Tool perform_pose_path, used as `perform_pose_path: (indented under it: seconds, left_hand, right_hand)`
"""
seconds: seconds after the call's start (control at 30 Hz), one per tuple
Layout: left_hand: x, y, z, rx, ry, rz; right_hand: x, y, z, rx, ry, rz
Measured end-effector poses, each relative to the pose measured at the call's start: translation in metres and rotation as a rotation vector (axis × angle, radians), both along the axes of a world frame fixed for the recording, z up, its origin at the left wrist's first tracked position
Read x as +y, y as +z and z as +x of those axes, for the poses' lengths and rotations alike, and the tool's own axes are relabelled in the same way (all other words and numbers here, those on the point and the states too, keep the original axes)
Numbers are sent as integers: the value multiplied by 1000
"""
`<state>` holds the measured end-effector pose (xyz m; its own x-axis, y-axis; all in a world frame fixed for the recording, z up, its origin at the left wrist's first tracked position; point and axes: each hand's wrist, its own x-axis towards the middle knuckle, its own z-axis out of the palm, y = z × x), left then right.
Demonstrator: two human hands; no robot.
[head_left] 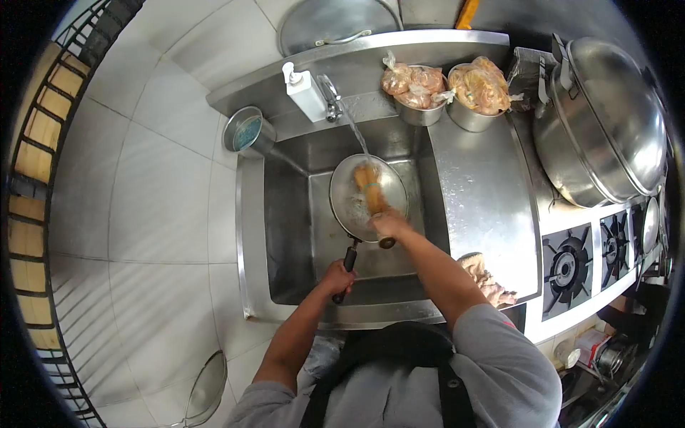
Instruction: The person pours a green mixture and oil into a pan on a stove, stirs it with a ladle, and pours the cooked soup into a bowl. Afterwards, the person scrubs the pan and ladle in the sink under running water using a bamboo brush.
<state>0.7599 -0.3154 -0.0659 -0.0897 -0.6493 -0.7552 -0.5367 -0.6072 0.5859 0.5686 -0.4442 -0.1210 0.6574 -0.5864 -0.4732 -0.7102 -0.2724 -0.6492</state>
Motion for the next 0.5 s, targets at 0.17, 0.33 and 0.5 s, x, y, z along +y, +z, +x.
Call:
perform_pose_path:
  seconds: [0.17,0.33,0.5]
  left_hand:
    - [0,-4,14,32,111,-48]
    - [8,-24,37,86,133,-85]
    - [2,-4,18,-24,118,-89]
  right_hand:
    - [53,45,3,-222,-468,204]
    - [22,28,-15,148,-590,60]
    - [20,18,10,236,-509,64]
